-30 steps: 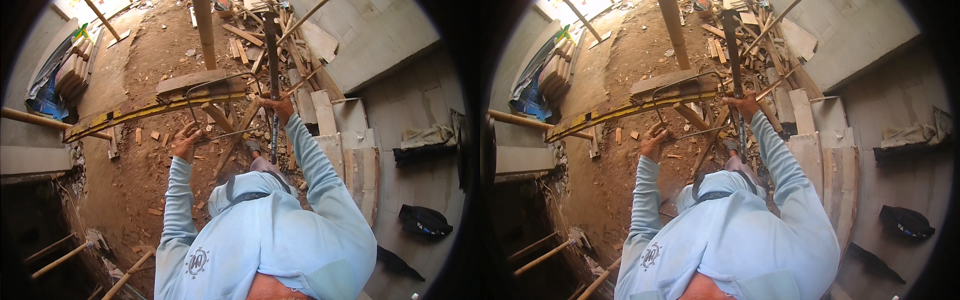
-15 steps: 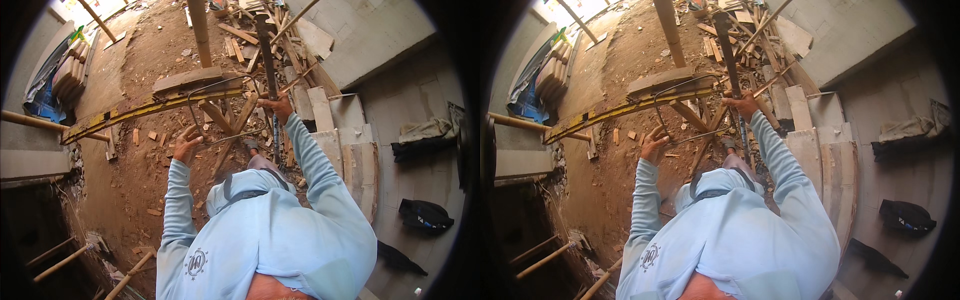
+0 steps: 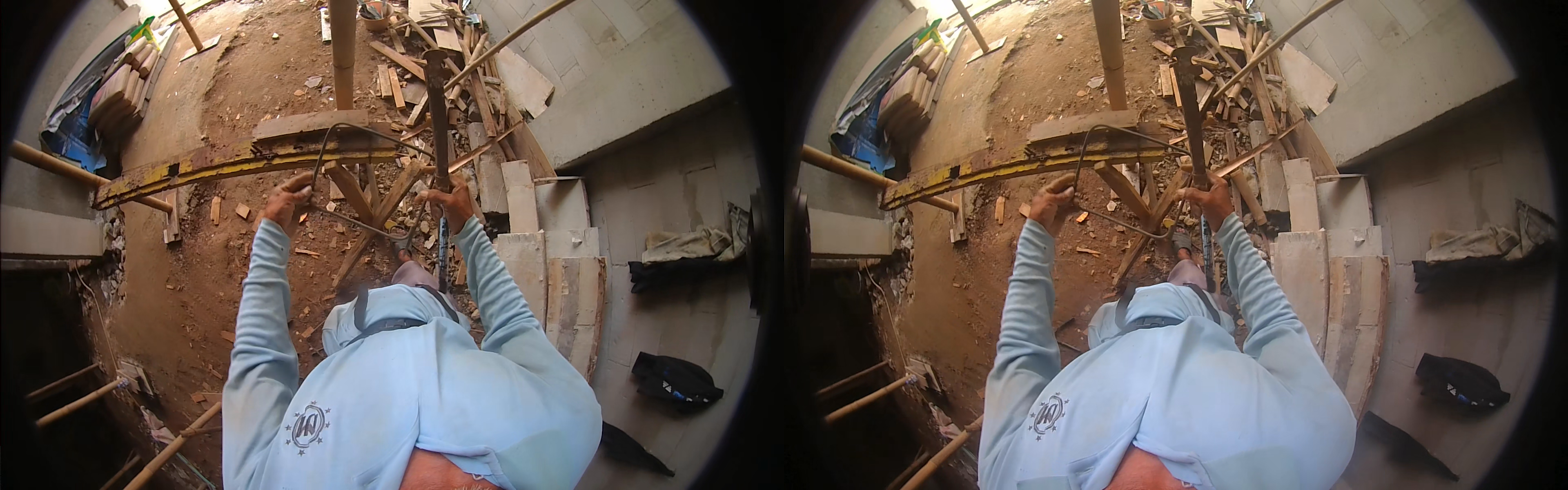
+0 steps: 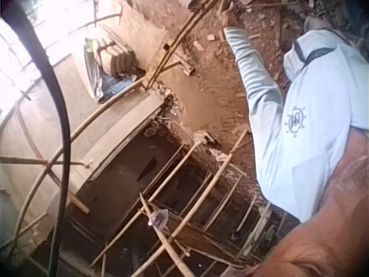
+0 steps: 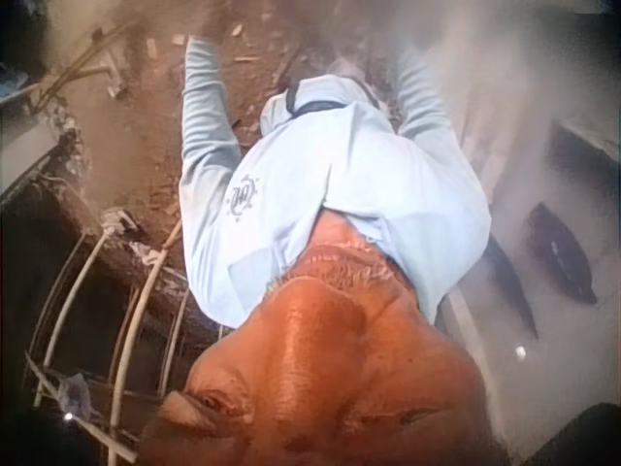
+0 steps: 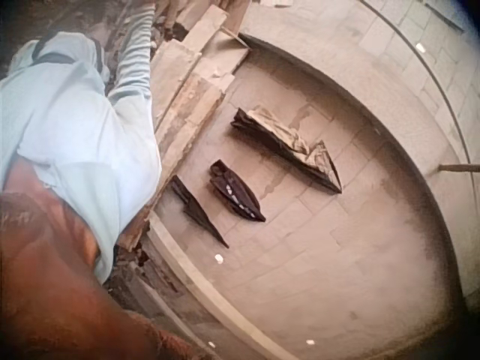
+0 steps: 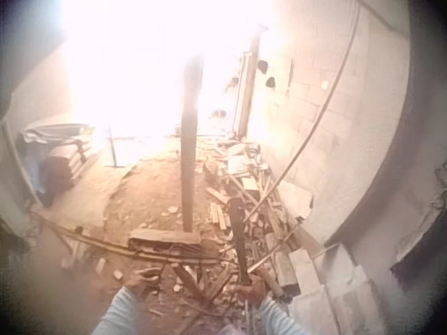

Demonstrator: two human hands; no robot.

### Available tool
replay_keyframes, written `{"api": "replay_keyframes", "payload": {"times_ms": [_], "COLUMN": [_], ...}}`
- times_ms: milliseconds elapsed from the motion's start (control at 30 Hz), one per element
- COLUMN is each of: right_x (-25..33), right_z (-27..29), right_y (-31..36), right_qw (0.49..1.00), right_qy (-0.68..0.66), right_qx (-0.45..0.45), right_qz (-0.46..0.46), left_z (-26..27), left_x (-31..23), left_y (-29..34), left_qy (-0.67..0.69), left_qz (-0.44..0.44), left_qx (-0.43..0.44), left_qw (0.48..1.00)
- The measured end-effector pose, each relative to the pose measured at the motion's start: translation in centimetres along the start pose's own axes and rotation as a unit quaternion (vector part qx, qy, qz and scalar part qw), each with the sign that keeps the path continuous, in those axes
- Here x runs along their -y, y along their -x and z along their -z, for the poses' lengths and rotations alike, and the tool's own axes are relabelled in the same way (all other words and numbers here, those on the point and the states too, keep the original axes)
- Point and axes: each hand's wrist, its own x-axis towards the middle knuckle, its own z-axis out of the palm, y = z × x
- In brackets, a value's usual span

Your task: The person bends a metal rod into a U-shape using a hammer and a wooden block as a fulcrum. They repeatedly strike the rod to shape it and adjust its position on the block.

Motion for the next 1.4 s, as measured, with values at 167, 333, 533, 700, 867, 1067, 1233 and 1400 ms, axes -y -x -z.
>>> {"api": "replay_keyframes", "payload": {"times_ms": [167,333,533,700,867,1067,1233,1400], "right_x": [0.2,-2.1,-1.2,-3.9,-4.4,-7.7,-8.9,-10.1], "right_z": [-0.5,1.2,1.4,1.6,1.2,0.9,-1.2,-4.2], "right_y": [-0.1,-0.7,-1.3,-1.6,-2.2,-4.5,-6.2,-7.4], "right_qw": [0.999,0.990,0.991,0.986,0.985,0.982,0.989,0.987], "right_qy": [0.022,0.110,0.126,0.150,0.128,0.162,0.074,0.038], "right_qx": [-0.037,-0.060,-0.039,-0.067,-0.057,-0.063,-0.085,-0.092], "right_qz": [-0.032,0.069,-0.034,-0.022,-0.100,-0.070,-0.092,-0.124], "left_z": [-0.1,-1.2,-2.8,-2.8,-1.7,-4.4,-2.9,0.1], "left_x": [-4.8,-6.6,-6.0,-3.8,-0.9,4.2,6.3,4.5], "left_y": [-3.3,-5.3,-7.0,-7.8,-7.0,-4.5,-4.4,-7.2], "left_qy": [-0.105,-0.175,-0.160,0.074,0.190,0.083,-0.001,-0.022], "left_qz": [-0.008,0.010,-0.018,0.005,-0.030,0.065,0.014,-0.006], "left_qx": [0.017,0.066,0.033,-0.056,-0.071,-0.132,-0.162,-0.185], "left_qw": [0.994,0.982,0.986,0.996,0.979,0.986,0.987,0.982]}}
